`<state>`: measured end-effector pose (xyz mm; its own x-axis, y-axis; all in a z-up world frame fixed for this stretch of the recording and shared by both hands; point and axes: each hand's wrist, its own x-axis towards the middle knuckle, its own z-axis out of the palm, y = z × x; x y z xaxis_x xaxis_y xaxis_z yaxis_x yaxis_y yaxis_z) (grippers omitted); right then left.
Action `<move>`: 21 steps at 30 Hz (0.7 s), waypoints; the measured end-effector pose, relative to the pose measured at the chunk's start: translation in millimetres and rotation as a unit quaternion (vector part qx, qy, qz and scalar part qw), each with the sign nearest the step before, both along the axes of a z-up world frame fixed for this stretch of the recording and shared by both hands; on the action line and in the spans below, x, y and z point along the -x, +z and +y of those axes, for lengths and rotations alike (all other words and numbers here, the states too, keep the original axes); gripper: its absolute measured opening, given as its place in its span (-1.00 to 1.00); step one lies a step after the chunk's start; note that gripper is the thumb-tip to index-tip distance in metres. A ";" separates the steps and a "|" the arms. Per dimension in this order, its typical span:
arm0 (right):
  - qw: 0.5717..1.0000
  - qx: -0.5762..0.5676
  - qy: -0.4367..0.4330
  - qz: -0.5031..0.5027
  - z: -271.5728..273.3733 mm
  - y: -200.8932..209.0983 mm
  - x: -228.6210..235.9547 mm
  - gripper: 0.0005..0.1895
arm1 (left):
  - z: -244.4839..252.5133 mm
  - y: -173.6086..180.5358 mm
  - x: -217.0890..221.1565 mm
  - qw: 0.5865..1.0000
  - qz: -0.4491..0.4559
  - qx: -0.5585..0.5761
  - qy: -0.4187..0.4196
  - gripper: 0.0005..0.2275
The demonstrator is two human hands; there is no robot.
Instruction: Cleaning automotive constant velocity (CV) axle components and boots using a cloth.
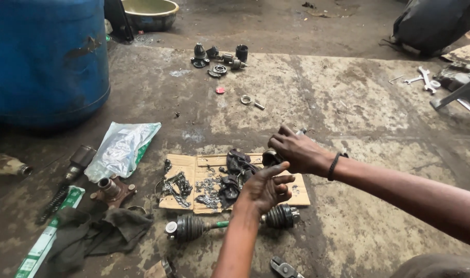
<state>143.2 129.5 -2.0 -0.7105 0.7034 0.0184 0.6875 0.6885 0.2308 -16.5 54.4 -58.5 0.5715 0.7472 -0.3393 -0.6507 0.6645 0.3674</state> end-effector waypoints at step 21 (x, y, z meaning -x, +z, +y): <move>0.986 0.072 -0.140 0.052 -2.2 -16.7 -83.9 -0.57 | 36.2 -57.3 -53.7 0.506 0.738 -0.427 -0.131 -0.33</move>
<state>227.1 127.3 -18.8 -0.4871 0.8727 -0.0339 0.8705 0.4882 0.0626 37.3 90.6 -115.9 0.2847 0.9455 -0.1579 0.8206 -0.1552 0.5501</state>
